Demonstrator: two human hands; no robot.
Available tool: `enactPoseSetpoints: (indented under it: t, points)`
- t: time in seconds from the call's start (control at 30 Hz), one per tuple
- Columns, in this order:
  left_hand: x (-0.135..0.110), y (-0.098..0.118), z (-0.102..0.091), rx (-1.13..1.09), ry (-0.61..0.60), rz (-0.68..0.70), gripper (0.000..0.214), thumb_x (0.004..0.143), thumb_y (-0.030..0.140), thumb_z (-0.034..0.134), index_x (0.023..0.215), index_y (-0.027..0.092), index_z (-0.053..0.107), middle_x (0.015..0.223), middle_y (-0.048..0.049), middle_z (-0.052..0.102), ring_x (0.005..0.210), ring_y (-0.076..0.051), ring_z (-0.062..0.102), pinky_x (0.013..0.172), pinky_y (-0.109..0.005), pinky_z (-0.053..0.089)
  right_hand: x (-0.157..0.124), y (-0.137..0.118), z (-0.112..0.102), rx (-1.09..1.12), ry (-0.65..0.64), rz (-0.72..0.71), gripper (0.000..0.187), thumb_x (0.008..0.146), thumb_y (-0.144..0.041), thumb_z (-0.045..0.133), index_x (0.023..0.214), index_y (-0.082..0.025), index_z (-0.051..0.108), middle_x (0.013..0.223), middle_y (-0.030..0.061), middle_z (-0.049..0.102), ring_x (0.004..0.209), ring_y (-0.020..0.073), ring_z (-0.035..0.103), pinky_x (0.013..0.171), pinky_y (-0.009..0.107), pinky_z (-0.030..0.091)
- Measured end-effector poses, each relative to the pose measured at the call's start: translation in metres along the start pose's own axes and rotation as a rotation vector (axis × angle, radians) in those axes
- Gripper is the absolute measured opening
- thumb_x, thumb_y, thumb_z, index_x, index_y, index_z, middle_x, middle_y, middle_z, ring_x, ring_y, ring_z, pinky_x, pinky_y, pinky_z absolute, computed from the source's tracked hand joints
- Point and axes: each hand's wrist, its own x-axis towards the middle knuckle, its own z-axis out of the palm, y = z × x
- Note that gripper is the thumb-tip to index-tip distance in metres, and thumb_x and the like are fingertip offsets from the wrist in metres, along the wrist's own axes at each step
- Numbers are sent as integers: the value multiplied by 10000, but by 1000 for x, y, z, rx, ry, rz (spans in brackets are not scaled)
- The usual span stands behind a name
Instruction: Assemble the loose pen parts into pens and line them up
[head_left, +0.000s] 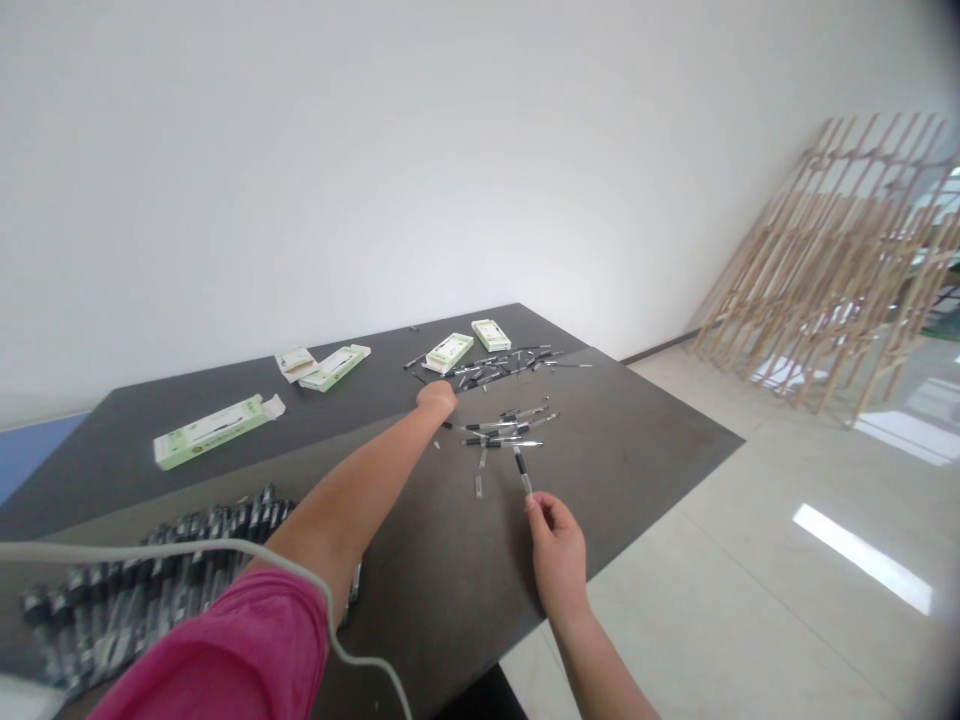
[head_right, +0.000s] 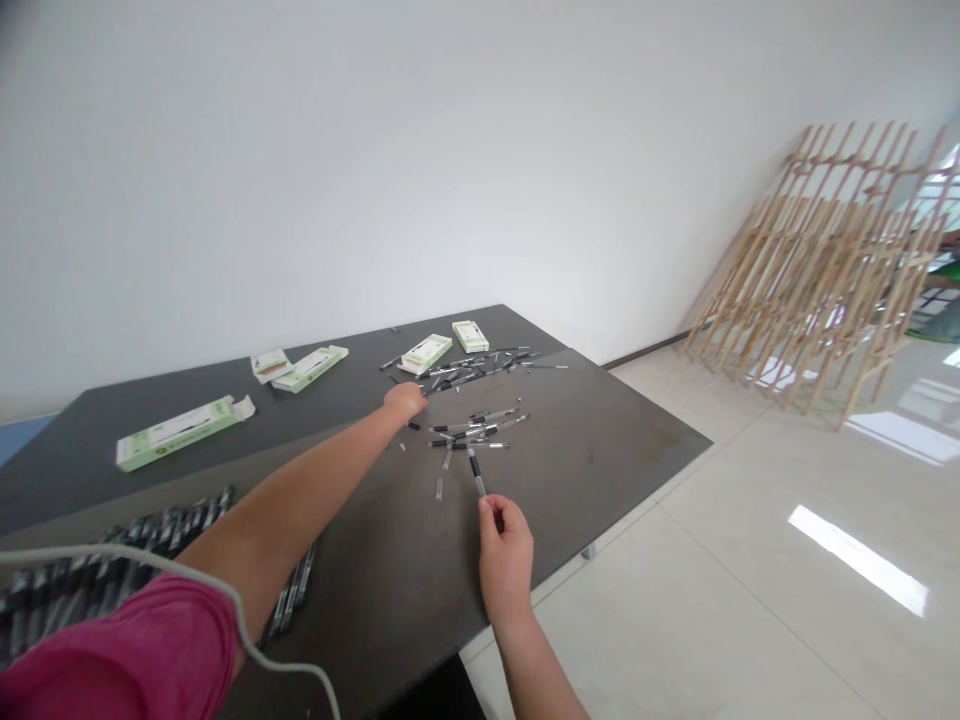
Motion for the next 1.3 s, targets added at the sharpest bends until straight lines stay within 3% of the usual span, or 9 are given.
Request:
enactPoseSetpoints:
  t: [0.17,0.23,0.37,0.5,0.63,0.87,1.3]
  points:
    - [-37,0,-22,49,22,64,333,865,322,564,1157,161,551,1173,-75,565,1006,-228,582,828,-401,502,2,1,1,13,-20,-22,313,841,-449,497,851,-179,656,815,62,676,757,224,598,696,314,436]
    - [-61,-3,-33,70,24,72,285,869,332,548,1090,158,588,1080,-71,612,933,-207,604,786,-369,507,2,0,1,26,-41,-18,303,834,-445,510,859,-183,660,810,54,677,755,222,603,700,314,440]
    - [-134,-13,-54,148,70,174,190,852,314,490,854,187,631,776,-17,667,734,-165,615,658,-264,437,-3,-5,-5,57,-87,-56,265,814,-418,550,861,-187,671,787,40,677,736,207,610,695,305,456]
    - [-215,-23,-70,290,72,283,159,840,295,470,806,208,598,730,4,652,659,-149,588,613,-254,389,-22,-17,-17,36,-153,-210,194,813,-365,576,845,-204,679,853,43,682,791,197,609,730,300,463]
    - [-267,-28,-74,361,48,314,174,869,292,443,805,214,585,734,0,642,682,-154,588,642,-263,388,-44,-33,-26,2,-232,-364,142,825,-318,577,832,-216,676,863,41,684,818,191,617,755,301,470]
    - [-299,-34,-76,417,78,357,149,870,262,457,824,218,592,754,0,655,706,-156,601,657,-260,398,-66,-43,-36,-83,-258,-509,143,845,-318,567,849,-221,672,876,47,695,849,203,620,770,329,473]
    - [-311,-35,-89,507,114,532,169,897,255,468,798,199,593,767,-16,660,689,-152,592,645,-262,405,-65,-42,-51,-330,-270,-789,191,886,-327,521,871,-227,682,874,59,715,853,218,645,796,363,445]
